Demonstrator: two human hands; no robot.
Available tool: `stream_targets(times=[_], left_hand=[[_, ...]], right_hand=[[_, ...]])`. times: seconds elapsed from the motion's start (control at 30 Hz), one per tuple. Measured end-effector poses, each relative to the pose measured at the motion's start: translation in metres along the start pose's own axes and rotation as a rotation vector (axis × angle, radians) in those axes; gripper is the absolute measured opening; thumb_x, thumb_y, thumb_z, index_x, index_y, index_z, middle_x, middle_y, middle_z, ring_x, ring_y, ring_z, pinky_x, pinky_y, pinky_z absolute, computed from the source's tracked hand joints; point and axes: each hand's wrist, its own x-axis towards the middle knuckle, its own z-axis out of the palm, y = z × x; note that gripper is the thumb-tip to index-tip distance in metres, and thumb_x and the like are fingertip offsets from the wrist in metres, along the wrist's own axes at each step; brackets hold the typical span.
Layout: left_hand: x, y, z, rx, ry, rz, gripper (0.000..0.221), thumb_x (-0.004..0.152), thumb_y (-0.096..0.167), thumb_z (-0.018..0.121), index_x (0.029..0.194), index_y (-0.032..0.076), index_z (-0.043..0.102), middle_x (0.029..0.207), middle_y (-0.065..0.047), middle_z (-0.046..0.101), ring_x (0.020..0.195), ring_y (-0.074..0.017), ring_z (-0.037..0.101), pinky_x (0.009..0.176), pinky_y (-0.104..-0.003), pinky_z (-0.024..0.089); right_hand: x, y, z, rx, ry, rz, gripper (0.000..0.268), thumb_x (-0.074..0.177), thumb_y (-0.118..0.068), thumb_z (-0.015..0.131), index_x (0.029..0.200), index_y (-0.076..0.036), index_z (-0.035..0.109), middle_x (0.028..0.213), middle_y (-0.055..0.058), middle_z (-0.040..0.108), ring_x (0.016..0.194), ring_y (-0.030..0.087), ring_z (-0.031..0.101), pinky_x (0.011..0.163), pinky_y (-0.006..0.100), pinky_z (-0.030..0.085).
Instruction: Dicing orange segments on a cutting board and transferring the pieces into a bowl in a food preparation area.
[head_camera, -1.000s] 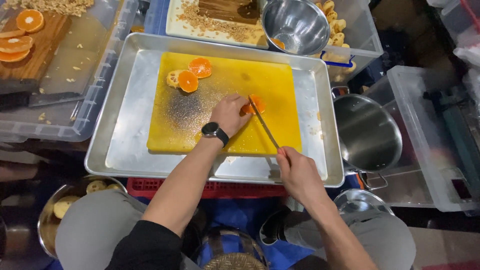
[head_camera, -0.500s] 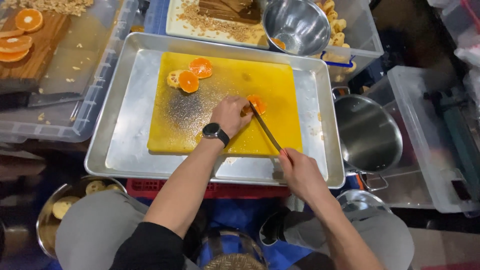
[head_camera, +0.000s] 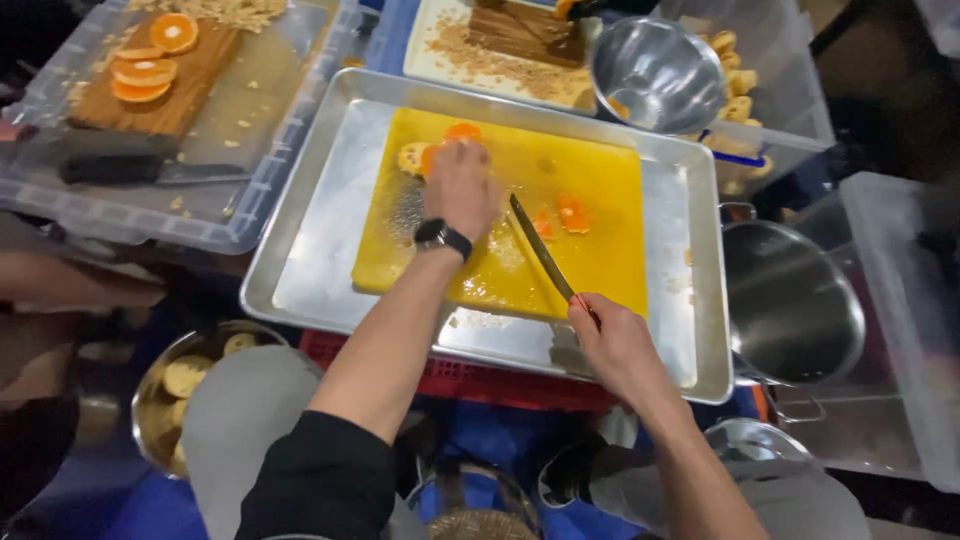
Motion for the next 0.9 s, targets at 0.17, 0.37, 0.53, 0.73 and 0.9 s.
stream_targets(times=[0.17,0.37,0.53,0.73,0.9], left_hand=[[0.031,-0.065,0.007,0.230,-0.028,-0.204,0.047,0.091,0.032,0.073,0.133,0.016,0.059,0.127,-0.009,0.053,0.124,-0.0321,0.051,0.098,-0.047,0.053],[0.028,-0.079,0.059,-0.071,-0.103,-0.118,0.034,0.091,0.023,0.070,0.123,0.016,0.072,0.120,-0.007,0.065,0.117,-0.0295,0.063,0.098,-0.042,0.056],[-0.004,-0.025,0.075,-0.235,-0.143,-0.039,0.037,0.081,0.019,0.081,0.117,0.013,0.076,0.110,-0.011,0.070,0.105,-0.0302,0.070,0.091,-0.040,0.061],[-0.020,0.002,0.053,-0.143,-0.130,-0.036,0.031,0.085,0.024,0.082,0.114,0.013,0.075,0.115,-0.013,0.061,0.110,-0.0367,0.067,0.093,-0.047,0.059],[-0.023,-0.003,0.058,-0.187,-0.093,-0.026,0.024,0.086,0.021,0.081,0.107,0.010,0.077,0.099,-0.012,0.064,0.098,-0.0315,0.072,0.084,-0.042,0.061]], right_hand=[[0.010,0.016,-0.005,-0.017,0.043,0.077,0.043,0.105,-0.030,0.050,0.132,-0.002,0.068,0.113,0.025,0.075,0.114,0.041,0.069,0.095,0.053,0.055],[0.003,0.007,-0.009,0.032,0.037,0.098,0.047,0.105,-0.029,0.049,0.136,0.002,0.064,0.119,0.027,0.073,0.118,0.042,0.067,0.096,0.054,0.055],[-0.006,0.005,-0.010,0.107,0.045,0.081,0.047,0.106,-0.028,0.049,0.136,0.005,0.063,0.116,0.029,0.072,0.114,0.042,0.068,0.092,0.055,0.057],[-0.004,0.017,-0.002,0.137,0.025,-0.026,0.046,0.107,-0.029,0.046,0.133,0.006,0.063,0.102,0.027,0.074,0.100,0.035,0.073,0.081,0.051,0.061],[-0.003,0.012,0.001,0.096,0.012,-0.049,0.043,0.107,-0.027,0.047,0.130,0.006,0.064,0.094,0.024,0.073,0.093,0.030,0.072,0.075,0.047,0.062]])
